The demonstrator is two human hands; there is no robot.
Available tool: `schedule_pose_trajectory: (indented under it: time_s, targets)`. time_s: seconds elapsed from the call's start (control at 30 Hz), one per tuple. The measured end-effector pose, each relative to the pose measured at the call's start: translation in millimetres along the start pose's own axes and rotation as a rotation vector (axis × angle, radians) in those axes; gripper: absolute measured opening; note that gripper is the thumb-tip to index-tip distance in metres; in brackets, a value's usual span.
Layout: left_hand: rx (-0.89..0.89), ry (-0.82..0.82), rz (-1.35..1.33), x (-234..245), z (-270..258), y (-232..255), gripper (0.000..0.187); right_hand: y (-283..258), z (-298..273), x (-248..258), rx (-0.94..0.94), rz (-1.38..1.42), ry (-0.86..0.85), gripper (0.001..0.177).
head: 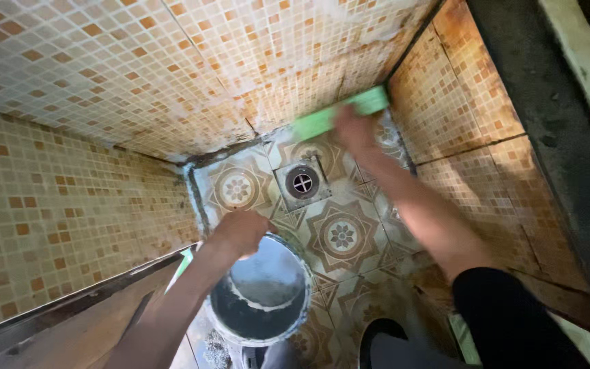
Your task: The person cleans the wall tiles in a bathroom using a sponge, dipping it into a bucket of liquid and scrubbing the grout and tile surfaces.
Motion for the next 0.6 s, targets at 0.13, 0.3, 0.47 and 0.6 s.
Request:
schedule_pose_trajectory:
  time_s: [0.13,0.3,0.47,0.6]
  targets:
    - [-0.044,-0.026,-0.025,-4,1,21,0.060,8,0,11,-0.143,0.305,0.030,0.032]
    - [-0.152,0.011,-0.077,9,6,47,0.057,-90,-5,3,0.169,0.212,0.254,0.042]
    - [-0.127,-0.112,-0.120,3,14,44,0.055,-40,11,12,0.135,0.233,0.017,0.025]
    - [-0.153,-0.154,-0.530,-16,27,-1,0.052,2,-1,23,-0.066,0.113,0.073,0.022]
Point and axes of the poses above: each hand's wrist, its own z-axis towards the middle knuckle, its own x-axis out of the back of the hand, y = z × x, the point moved 7 cm from there along z, towards the middle knuckle, and after that the axes turned 3 degrees about z, right-handed, at the moved point
